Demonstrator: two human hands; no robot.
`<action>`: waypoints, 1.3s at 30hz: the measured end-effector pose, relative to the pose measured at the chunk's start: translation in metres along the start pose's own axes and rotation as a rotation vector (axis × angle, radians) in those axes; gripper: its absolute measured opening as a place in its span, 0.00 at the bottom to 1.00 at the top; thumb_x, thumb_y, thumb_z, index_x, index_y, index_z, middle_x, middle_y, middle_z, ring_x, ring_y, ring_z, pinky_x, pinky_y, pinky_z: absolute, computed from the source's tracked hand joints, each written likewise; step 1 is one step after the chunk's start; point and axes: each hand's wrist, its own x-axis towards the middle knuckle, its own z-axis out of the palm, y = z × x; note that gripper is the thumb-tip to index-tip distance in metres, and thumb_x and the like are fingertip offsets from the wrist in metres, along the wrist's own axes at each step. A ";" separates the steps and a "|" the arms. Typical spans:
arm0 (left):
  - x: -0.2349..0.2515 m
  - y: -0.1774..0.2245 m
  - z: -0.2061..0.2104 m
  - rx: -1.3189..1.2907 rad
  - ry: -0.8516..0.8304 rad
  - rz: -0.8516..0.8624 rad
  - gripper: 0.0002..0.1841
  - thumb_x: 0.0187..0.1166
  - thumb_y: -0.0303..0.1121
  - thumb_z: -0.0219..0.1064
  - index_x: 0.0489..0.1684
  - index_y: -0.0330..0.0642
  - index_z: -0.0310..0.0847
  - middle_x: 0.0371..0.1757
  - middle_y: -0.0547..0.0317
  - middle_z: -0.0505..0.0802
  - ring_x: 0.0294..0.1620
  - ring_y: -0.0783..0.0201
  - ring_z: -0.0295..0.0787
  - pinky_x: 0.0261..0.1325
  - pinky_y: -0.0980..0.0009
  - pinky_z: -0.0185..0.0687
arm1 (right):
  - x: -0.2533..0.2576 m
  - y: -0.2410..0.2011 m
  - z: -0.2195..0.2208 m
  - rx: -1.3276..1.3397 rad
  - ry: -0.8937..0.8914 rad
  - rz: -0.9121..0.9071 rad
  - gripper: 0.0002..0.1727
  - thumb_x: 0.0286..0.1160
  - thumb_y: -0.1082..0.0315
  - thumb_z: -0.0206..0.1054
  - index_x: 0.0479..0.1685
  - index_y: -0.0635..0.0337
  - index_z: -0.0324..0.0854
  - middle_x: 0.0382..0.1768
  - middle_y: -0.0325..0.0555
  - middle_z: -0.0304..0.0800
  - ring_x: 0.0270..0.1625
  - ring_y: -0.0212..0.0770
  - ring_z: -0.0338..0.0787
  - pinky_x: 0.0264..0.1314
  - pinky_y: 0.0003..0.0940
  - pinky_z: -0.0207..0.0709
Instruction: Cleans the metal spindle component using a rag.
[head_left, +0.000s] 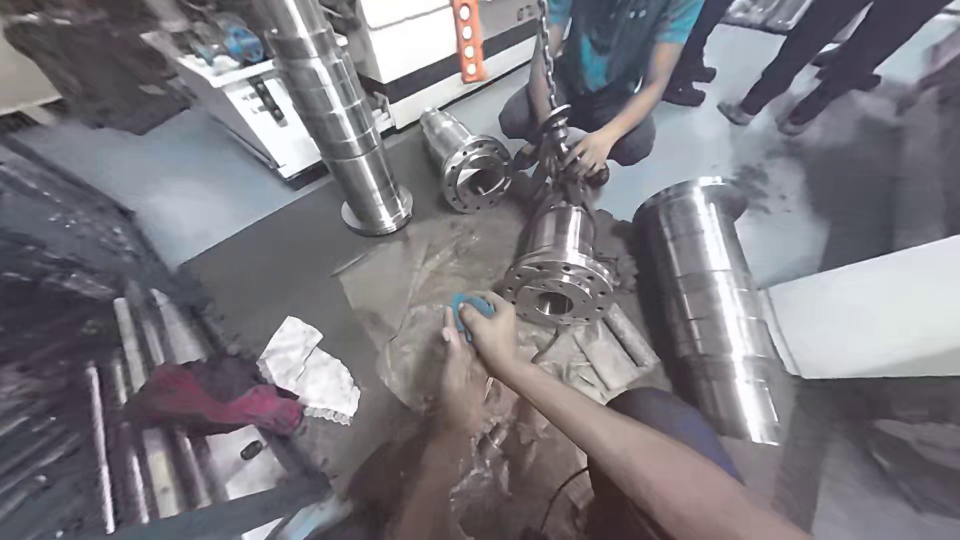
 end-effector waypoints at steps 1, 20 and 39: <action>0.001 -0.001 0.002 0.065 -0.024 -0.012 0.42 0.91 0.59 0.38 0.97 0.44 0.28 0.93 0.49 0.59 0.90 0.65 0.60 0.89 0.67 0.58 | 0.007 -0.005 -0.004 0.051 0.000 0.074 0.12 0.70 0.63 0.75 0.49 0.57 0.90 0.36 0.49 0.93 0.36 0.43 0.91 0.41 0.48 0.85; 0.040 -0.010 -0.069 0.687 0.434 0.139 0.21 0.94 0.34 0.44 0.60 0.26 0.79 0.46 0.52 0.91 0.46 0.70 0.88 0.56 0.68 0.85 | -0.020 -0.031 -0.030 -0.301 -0.643 -0.016 0.22 0.84 0.51 0.65 0.58 0.62 0.87 0.45 0.54 0.92 0.48 0.47 0.91 0.57 0.53 0.82; 0.046 0.001 -0.042 0.263 0.622 -0.142 0.17 0.83 0.30 0.63 0.67 0.35 0.76 0.42 0.51 0.89 0.34 0.66 0.85 0.35 0.67 0.84 | 0.014 -0.002 -0.031 -0.450 -0.767 -0.287 0.46 0.72 0.57 0.78 0.92 0.48 0.60 0.76 0.66 0.74 0.68 0.59 0.84 0.70 0.55 0.80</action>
